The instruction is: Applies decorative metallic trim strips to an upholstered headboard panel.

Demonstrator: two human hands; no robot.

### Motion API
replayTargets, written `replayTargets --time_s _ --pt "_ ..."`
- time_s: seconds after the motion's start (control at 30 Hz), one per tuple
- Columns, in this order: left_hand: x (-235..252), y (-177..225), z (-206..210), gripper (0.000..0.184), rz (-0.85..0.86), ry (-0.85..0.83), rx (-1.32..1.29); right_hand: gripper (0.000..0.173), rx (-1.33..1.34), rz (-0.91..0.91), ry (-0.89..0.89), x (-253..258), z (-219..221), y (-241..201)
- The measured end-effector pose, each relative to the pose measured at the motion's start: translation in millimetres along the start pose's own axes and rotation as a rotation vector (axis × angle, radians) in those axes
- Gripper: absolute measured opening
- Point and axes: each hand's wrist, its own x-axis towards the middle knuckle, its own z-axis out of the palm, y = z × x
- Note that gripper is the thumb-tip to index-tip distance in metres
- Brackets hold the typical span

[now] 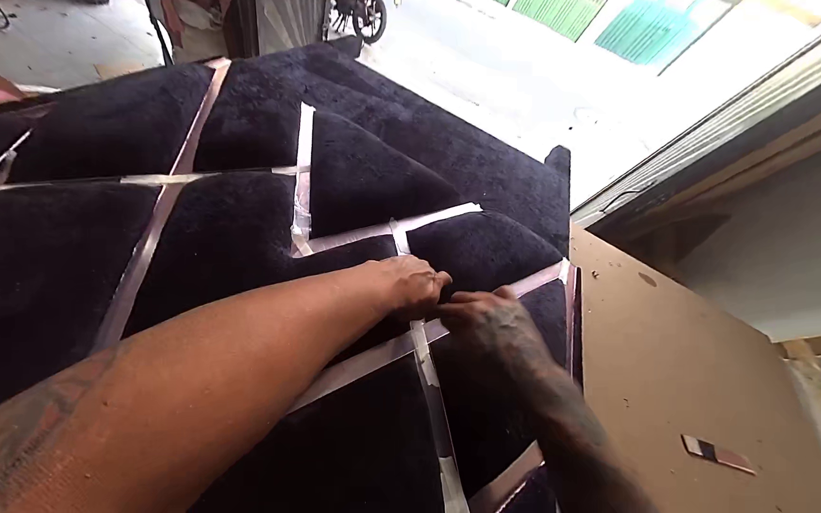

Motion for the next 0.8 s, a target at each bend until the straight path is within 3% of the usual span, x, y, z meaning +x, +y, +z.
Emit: replayTargets --time_s 0.07,0.17,0.23,0.3,0.43,0.5,0.63,0.8 --pt "0 2 -3 0.059 -0.030 -0.016 -0.003 0.022 -0.016 -0.005 -0.014 -5 25 -3" --pt "1 10 -5 0.060 -0.036 -0.016 -0.022 0.020 -0.029 -0.028 -0.060 -8 0 2" --pt "1 8 -12 0.055 -0.039 -0.008 -0.013 0.016 -0.029 -0.032 0.014 -2 -18 2" --pt "-3 8 -7 0.059 -0.045 -0.025 -0.008 0.013 -0.008 0.012 0.052 -6 11 -7" --pt "-1 10 -3 0.066 -0.070 -0.008 -0.020 0.031 0.022 0.020 -0.037 -12 23 2" --pt "-2 9 -1 0.057 -0.064 0.045 -0.032 0.038 0.047 0.065 0.052 -21 9 13" --pt "-14 -3 16 0.052 0.045 0.131 -0.017 0.043 0.156 0.215 0.319 -84 15 7" --pt "-16 -15 31 0.038 0.129 0.346 -0.023 0.038 0.306 0.340 0.429 -177 14 -24"
